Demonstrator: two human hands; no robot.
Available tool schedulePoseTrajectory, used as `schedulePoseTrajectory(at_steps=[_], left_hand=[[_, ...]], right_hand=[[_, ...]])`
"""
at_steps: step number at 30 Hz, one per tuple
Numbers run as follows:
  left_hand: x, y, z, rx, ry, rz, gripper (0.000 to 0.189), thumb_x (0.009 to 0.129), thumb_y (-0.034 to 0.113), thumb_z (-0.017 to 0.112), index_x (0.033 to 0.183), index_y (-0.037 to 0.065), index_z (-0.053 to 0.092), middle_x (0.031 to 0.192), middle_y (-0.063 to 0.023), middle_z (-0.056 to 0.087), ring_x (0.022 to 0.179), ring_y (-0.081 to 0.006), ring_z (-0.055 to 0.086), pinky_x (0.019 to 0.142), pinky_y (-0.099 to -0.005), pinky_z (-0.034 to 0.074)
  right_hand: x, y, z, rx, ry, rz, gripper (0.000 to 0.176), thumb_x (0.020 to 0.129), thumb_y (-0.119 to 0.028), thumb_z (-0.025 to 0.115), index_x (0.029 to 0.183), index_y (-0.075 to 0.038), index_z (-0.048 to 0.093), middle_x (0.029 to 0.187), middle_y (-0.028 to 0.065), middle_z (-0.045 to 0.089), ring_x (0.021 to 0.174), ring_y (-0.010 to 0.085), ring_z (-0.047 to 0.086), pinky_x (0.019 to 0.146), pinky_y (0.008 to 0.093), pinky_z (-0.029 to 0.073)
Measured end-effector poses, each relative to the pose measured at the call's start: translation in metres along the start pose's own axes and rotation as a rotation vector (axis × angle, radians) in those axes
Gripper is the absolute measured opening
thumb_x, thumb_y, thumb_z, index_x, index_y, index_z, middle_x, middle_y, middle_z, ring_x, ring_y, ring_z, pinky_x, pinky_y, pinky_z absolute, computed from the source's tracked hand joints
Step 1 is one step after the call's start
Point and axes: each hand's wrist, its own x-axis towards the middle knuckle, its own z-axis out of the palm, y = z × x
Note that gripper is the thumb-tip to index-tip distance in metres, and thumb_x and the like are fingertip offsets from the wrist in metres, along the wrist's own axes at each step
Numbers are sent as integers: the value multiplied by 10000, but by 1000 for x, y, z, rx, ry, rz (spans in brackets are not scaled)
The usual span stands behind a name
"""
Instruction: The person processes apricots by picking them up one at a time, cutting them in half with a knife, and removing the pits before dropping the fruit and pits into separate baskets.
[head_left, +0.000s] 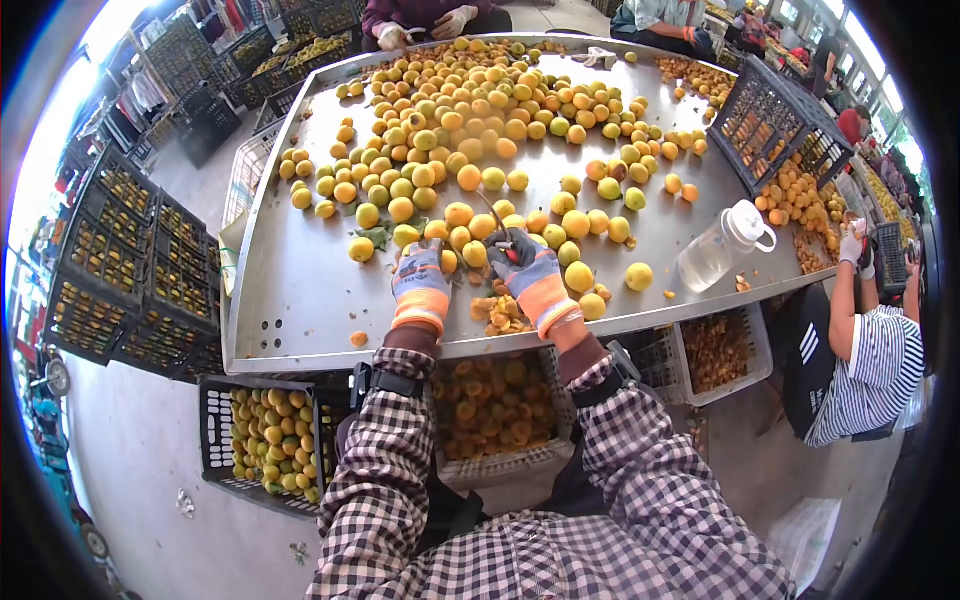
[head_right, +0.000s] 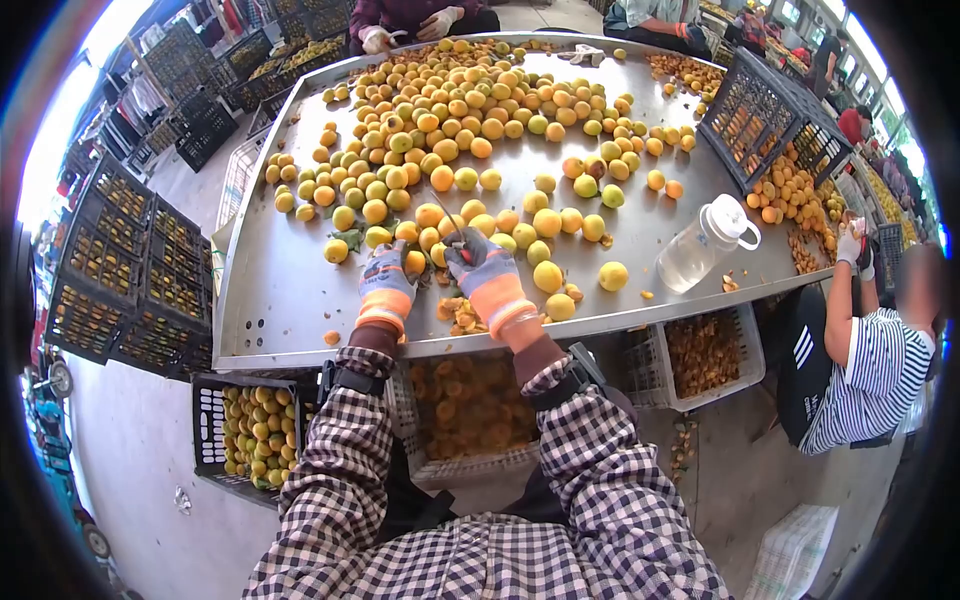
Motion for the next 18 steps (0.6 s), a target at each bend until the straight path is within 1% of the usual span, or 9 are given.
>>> schedulePoseTrajectory(at_steps=[3,6,8,9,11,12,15,16,18], left_hand=[[-11,6,-12,-75,41,-2,558,732,188,733,1252,143,534,1153,-136,603,1065,-324,598,862,-415,502],[-11,5,-9,-102,-59,-17,558,726,197,745,1241,138,539,1158,-145,603,1074,-341,591,864,-425,501],[-12,-1,-1,-406,-29,1,632,678,134,783,1255,95,529,1149,-139,611,1048,-303,616,864,-389,507],[-13,-7,8,-405,-27,1,632,678,134,783,1255,95,529,1149,-139,611,1048,-303,616,864,-389,507],[-13,-16,21,-1061,67,160,697,643,34,796,1279,39,510,1155,-113,613,1041,-228,622,887,-338,509],[-22,-9,5,-1411,-5,152,702,646,-61,766,1291,11,499,1172,-81,601,1050,-172,600,905,-310,516],[-49,9,-48,-1649,-180,73,583,712,-69,721,1256,11,527,1180,-68,597,1064,-168,593,875,-289,532],[-54,13,-52,-1665,-151,101,581,731,-77,703,1271,6,507,1181,-74,596,1067,-166,593,902,-297,524],[-62,14,-55,-1723,-154,120,557,748,-66,694,1269,5,509,1178,-75,597,1066,-172,594,915,-307,520]], right_hand=[[-5,-7,0,94,-34,20,220,844,-115,675,1046,-47,623,838,81,667,732,138,603,716,281,494],[-8,-4,0,82,-26,-9,223,852,-127,667,1056,-49,623,848,96,673,743,165,622,721,293,498],[-12,0,-2,1,-39,17,226,866,-169,660,1058,-55,624,877,135,675,788,249,652,726,332,502],[-14,0,-4,3,-39,15,226,866,-169,660,1058,-55,624,877,135,675,788,249,652,726,332,502],[-18,-2,-9,-62,-146,-21,235,879,-215,652,1053,-61,626,911,170,667,852,335,642,736,372,500],[-21,-13,-12,-109,-153,-79,243,885,-243,651,1043,-60,627,914,179,663,873,365,628,736,389,496],[-30,-12,-7,-1,-167,-140,238,897,-234,639,1047,-50,626,909,177,664,870,356,634,732,380,497],[-34,-14,-7,-1,-171,-142,238,897,-234,639,1047,-50,626,909,177,664,870,356,634,732,380,497],[-43,-22,-10,25,-233,-61,242,895,-109,634,1099,17,597,979,117,685,924,195,640,772,291,506]])
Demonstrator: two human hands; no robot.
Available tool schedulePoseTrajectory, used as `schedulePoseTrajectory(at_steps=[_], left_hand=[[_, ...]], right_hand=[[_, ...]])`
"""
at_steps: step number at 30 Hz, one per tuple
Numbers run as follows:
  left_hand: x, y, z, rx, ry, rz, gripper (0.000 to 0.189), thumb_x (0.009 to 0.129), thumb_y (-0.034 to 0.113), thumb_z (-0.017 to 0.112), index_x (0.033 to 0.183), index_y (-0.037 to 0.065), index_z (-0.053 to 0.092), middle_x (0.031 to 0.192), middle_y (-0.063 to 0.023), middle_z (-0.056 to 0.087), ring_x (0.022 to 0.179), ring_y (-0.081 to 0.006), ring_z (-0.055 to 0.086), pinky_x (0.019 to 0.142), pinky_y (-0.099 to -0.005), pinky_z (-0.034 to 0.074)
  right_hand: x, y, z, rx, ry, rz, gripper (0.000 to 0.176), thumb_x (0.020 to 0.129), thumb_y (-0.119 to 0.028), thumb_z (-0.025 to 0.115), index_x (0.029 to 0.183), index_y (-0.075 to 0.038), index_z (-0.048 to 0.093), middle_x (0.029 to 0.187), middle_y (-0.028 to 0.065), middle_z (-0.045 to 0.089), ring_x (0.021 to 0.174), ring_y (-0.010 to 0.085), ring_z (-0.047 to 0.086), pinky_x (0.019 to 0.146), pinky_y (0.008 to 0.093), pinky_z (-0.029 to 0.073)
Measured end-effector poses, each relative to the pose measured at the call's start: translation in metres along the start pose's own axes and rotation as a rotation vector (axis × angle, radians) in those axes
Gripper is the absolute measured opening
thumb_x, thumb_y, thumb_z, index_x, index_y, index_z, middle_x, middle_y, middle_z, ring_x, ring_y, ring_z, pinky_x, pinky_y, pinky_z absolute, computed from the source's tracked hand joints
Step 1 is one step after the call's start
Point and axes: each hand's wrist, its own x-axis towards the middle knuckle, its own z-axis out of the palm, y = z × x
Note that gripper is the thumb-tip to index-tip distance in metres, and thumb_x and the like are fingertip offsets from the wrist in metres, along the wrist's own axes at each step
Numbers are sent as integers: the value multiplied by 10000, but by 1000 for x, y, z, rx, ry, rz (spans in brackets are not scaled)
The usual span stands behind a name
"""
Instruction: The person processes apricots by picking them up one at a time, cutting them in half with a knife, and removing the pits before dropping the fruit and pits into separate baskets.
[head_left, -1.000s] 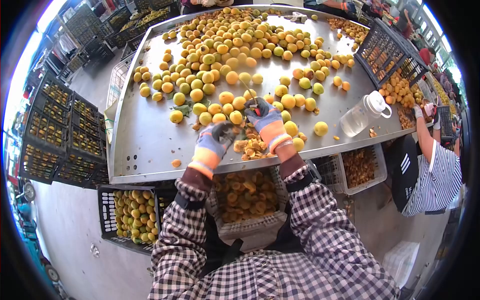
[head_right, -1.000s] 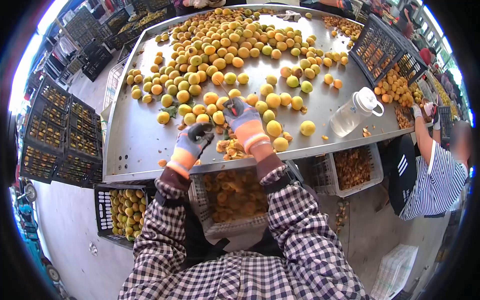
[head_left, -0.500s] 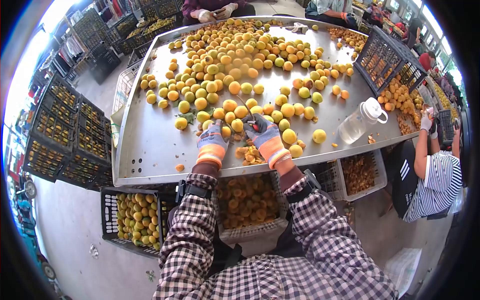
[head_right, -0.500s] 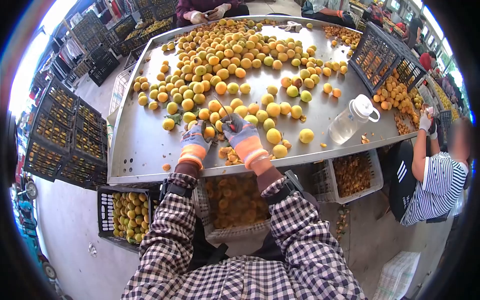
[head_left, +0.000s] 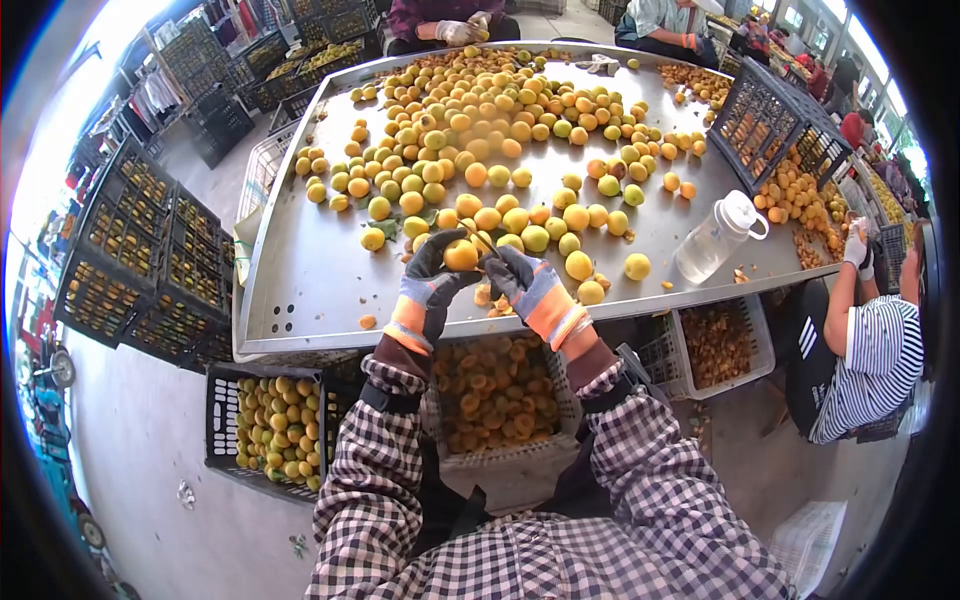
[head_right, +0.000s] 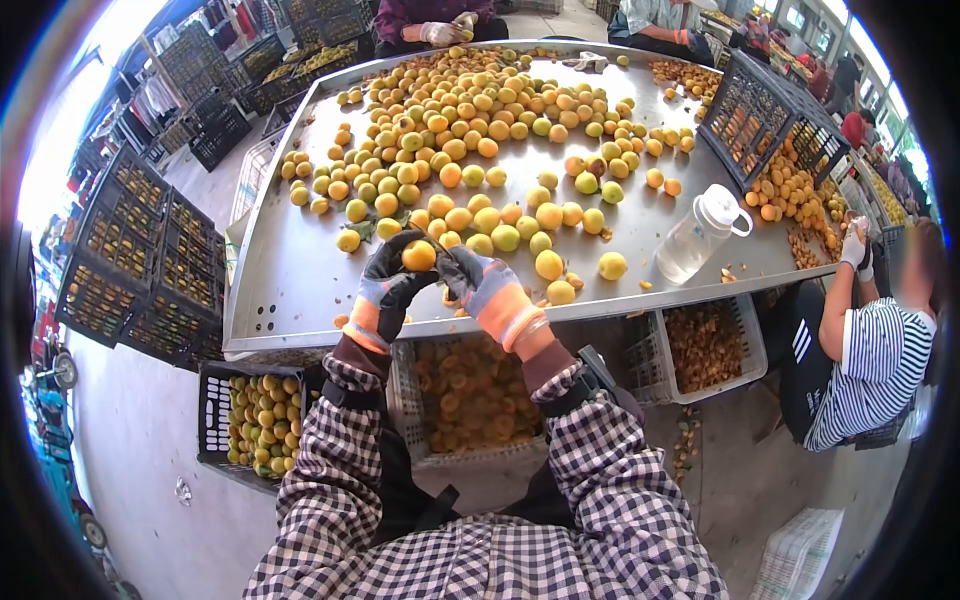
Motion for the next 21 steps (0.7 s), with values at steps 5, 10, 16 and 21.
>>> schedulePoseTrajectory(at_steps=[5,10,16,21], left_hand=[[-8,4,-1,-134,-92,58,513,807,0,682,1287,0,501,1153,-77,606,1048,-202,607,910,-355,524],[-7,10,-7,44,-40,91,518,787,58,732,1262,-8,536,1143,-84,616,1024,-189,614,850,-332,542],[-7,29,-10,-36,-73,24,551,747,-11,755,1260,3,555,1176,-68,607,1023,-153,611,865,-279,535],[-9,34,-15,65,-123,55,546,725,-14,766,1237,-1,576,1162,-61,608,1008,-144,608,853,-266,532]], right_hand=[[-12,-16,-6,-152,-43,-22,268,900,-74,627,1135,44,575,987,124,700,932,146,657,772,276,512],[-20,-31,-9,-133,-42,-108,214,909,-184,603,1085,-63,614,898,166,666,855,369,638,689,402,503],[-18,-34,-14,-237,-108,-189,222,895,-158,605,1096,-66,614,905,171,662,851,370,633,701,402,507],[-19,-33,-12,-250,-119,-216,217,890,-151,600,1089,-65,614,912,173,661,854,372,628,714,408,506]])
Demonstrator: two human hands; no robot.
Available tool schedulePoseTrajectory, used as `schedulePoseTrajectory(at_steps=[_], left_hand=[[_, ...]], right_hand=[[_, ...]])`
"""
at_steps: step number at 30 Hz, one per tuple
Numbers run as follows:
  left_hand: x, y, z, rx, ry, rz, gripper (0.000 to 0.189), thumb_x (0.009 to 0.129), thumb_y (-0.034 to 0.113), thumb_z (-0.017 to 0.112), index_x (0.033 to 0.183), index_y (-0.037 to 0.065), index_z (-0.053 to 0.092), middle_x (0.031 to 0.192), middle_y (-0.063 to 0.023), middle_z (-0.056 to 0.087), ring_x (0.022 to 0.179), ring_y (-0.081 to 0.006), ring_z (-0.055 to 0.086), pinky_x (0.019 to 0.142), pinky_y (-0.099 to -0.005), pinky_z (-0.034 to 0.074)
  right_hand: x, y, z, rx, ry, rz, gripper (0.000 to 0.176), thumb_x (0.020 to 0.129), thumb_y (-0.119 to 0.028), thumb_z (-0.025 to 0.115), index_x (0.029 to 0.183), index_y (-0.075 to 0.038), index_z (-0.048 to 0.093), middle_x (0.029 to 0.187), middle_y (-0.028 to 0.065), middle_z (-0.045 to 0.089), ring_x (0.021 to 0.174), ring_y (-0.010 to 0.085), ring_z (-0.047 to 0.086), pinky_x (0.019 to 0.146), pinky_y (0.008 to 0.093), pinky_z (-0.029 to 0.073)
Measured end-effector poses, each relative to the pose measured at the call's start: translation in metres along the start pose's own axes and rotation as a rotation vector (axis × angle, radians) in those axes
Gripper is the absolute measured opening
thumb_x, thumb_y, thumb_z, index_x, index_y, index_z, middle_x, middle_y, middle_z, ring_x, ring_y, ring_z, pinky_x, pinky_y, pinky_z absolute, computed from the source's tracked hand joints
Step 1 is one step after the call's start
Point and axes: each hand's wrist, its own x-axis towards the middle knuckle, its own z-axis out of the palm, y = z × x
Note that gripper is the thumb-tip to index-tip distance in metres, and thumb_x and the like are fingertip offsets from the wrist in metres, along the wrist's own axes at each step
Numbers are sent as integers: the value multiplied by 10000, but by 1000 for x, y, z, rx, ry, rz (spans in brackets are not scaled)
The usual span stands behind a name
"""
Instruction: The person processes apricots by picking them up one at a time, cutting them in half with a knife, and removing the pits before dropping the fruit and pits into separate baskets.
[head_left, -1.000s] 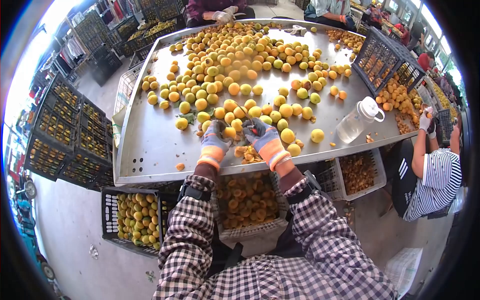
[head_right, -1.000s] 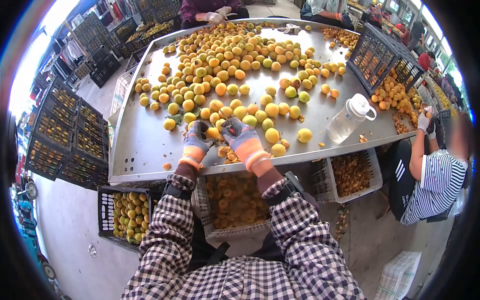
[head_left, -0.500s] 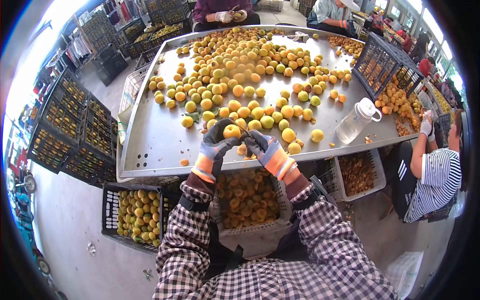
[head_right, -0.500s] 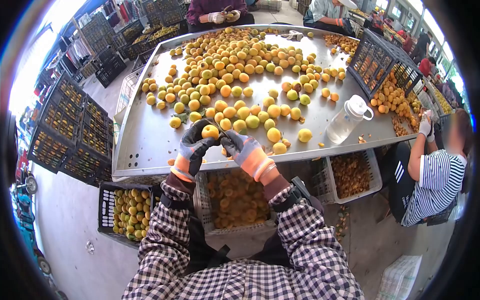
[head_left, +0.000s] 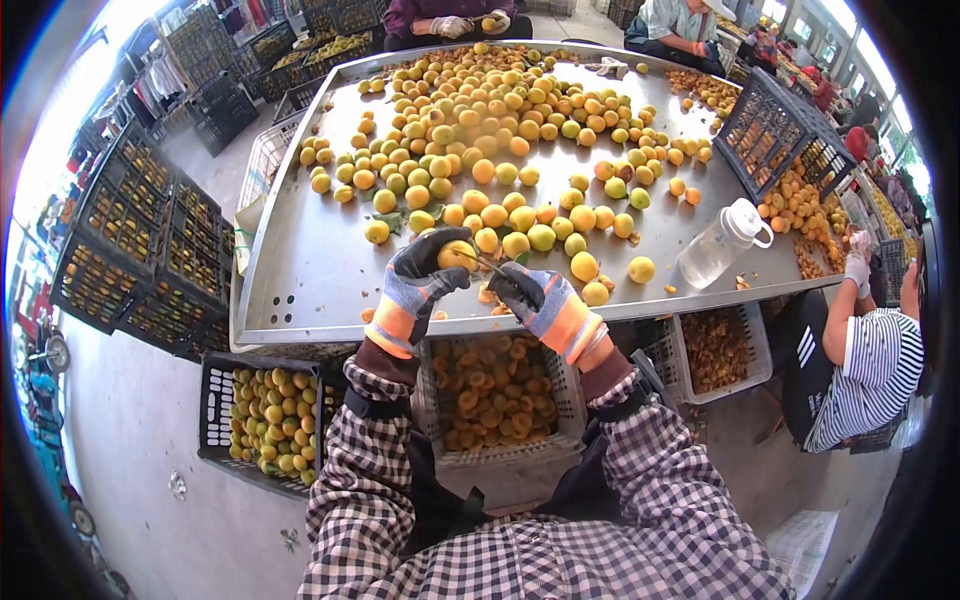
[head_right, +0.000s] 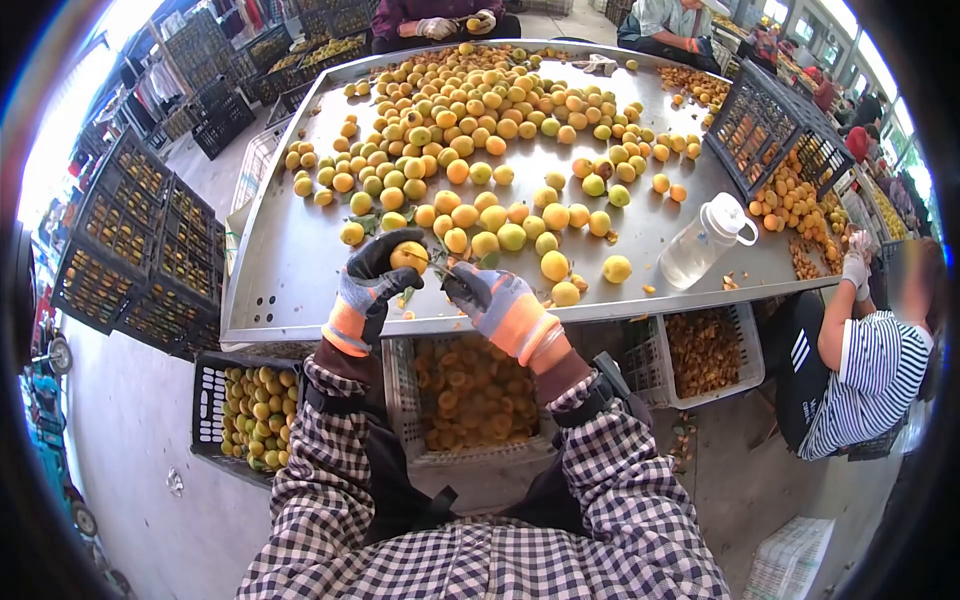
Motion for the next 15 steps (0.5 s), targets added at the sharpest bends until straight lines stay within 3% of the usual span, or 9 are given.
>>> schedulePoseTrajectory(at_steps=[5,11,13,15], left_hand=[[-7,2,5,63,-25,-8,563,710,32,796,1231,2,585,1122,-55,617,994,-135,602,816,-260,531],[-5,2,9,-97,-12,-32,578,716,97,813,1240,23,581,1089,-44,631,1001,-133,591,838,-260,514],[4,-6,-1,454,-95,211,552,735,109,805,1228,20,574,1136,-47,612,1000,-133,588,865,-263,501],[-1,-7,0,376,-60,145,548,734,118,809,1220,25,575,1144,-47,610,1006,-135,585,876,-271,496]], right_hand=[[-7,16,23,27,-11,-2,184,892,-147,597,1057,-67,614,908,171,663,870,370,627,717,414,504],[-9,11,21,77,-4,36,187,887,-148,606,1056,-68,595,904,177,659,876,375,625,719,422,504],[-9,8,15,78,-25,19,222,883,-149,610,1082,-56,577,906,191,647,867,380,622,714,429,502],[-11,0,12,-2,28,6,233,878,-142,613,1087,-47,570,904,195,640,863,384,620,715,433,500]])
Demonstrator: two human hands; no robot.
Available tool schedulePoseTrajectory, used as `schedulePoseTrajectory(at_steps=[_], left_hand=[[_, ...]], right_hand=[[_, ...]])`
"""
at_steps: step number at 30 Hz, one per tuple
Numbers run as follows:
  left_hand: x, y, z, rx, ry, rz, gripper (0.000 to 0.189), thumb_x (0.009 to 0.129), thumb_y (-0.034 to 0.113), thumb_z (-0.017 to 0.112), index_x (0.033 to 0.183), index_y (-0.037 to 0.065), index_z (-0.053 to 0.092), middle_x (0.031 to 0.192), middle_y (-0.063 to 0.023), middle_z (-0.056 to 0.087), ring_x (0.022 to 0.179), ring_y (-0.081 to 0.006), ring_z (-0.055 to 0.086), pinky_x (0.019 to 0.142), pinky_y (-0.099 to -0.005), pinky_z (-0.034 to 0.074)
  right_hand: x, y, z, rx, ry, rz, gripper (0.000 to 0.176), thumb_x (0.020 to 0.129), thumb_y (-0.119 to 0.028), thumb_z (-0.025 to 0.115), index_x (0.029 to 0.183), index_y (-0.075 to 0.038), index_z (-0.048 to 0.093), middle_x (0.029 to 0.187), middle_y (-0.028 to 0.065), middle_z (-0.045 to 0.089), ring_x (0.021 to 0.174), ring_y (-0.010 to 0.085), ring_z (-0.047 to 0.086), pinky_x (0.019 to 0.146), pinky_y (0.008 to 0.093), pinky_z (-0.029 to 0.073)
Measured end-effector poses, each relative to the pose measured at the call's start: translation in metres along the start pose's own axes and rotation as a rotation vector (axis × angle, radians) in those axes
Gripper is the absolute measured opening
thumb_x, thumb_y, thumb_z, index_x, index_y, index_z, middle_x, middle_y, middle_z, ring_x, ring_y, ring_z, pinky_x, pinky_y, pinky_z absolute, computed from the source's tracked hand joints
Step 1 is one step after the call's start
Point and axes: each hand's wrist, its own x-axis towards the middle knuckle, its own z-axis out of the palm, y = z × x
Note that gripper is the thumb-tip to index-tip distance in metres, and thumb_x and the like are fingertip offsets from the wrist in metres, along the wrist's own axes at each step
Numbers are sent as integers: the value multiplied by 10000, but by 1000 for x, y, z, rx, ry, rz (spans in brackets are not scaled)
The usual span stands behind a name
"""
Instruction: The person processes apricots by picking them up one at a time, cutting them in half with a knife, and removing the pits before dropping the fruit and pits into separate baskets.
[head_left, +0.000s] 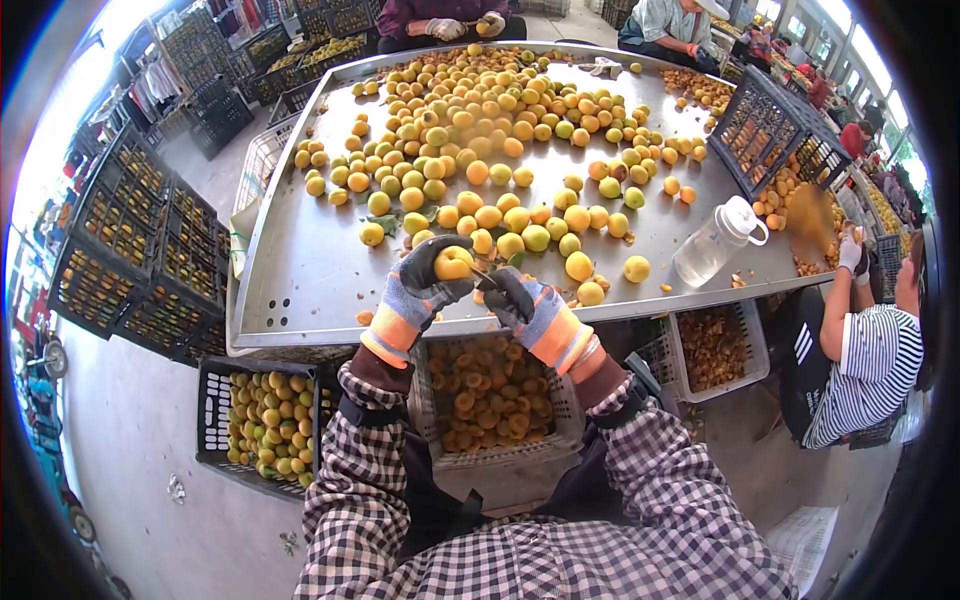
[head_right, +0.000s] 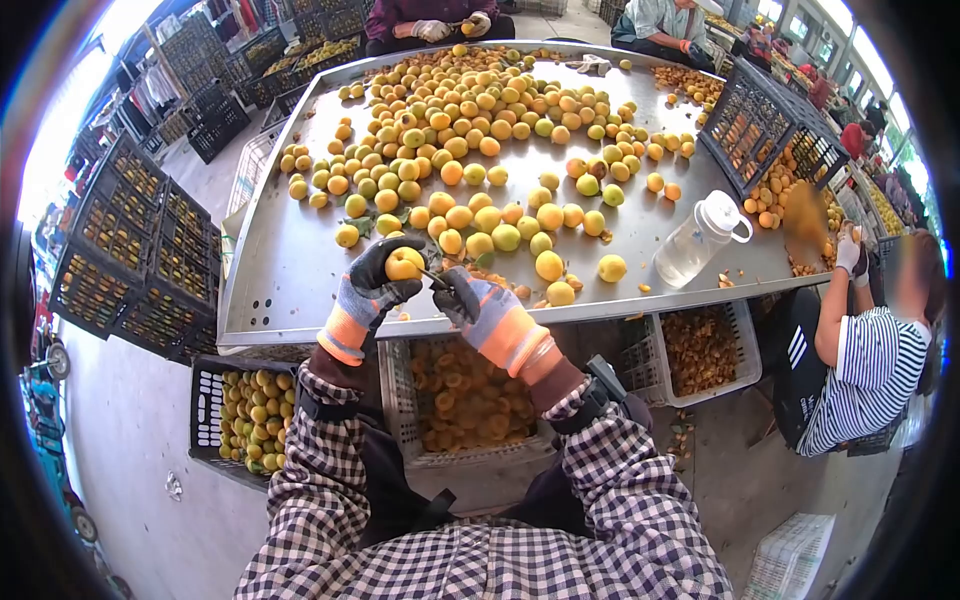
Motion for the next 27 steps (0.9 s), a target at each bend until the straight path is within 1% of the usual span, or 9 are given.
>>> schedulePoseTrajectory(at_steps=[3,7,9,12,13,15,19,21,27], left_hand=[[-2,6,8,-40,35,-9,517,756,133,796,1212,28,577,1120,-45,623,1026,-134,576,891,-283,487],[-14,10,38,-743,161,-229,459,923,323,616,1235,-6,541,1094,-97,632,1024,-213,607,934,-329,464],[-14,24,40,-722,156,-228,449,931,327,605,1234,1,545,1074,-88,631,1008,-205,604,919,-333,467],[-9,5,14,-157,102,-196,438,886,246,664,1219,-22,572,1118,-77,632,1038,-157,572,928,-312,457],[-9,-3,9,-243,84,-178,482,822,202,737,1217,-24,579,1132,-74,626,1039,-156,571,919,-318,472],[2,-19,-2,-189,17,-22,548,762,164,790,1229,-27,575,1152,-70,619,1044,-166,578,925,-323,476],[-6,9,24,-210,175,-50,426,837,217,714,1172,-19,598,1060,-60,644,938,-154,610,827,-279,494],[-12,11,48,-617,296,-214,433,878,283,672,1176,-21,593,1053,-63,648,943,-162,613,818,-274,493],[-9,4,43,-395,196,-191,455,903,329,636,1192,-19,585,1058,-65,646,951,-155,610,817,-276,496]], right_hand=[[-3,7,13,-51,65,-17,249,868,-127,619,1092,-36,560,900,199,630,856,390,617,716,436,501],[-2,13,34,-43,141,-48,254,853,-92,615,1096,-43,558,897,193,631,859,389,618,721,437,506],[-2,19,37,-140,191,-141,262,838,-70,606,1094,-37,559,896,193,630,869,386,620,729,438,509],[-5,20,35,-143,39,-19,287,796,-57,602,1081,-31,570,926,183,641,913,351,629,771,413,506],[-6,1,21,-181,-93,79,332,814,30,540,1137,-18,597,1075,134,640,1016,262,612,858,359,492],[-8,-5,14,-13,-41,69,325,843,-22,539,1165,-11,578,1078,162,635,999,279,627,861,359,497],[-5,1,24,62,36,68,234,874,-98,567,1101,-45,587,948,171,617,846,339,621,694,403,496],[-6,14,43,-24,121,-4,229,878,-99,555,1100,-51,581,937,184,621,854,361,617,698,424,493],[-7,14,39,51,160,26,245,903,-108,538,1137,-45,572,967,189,643,925,344,628,755,397,503]])
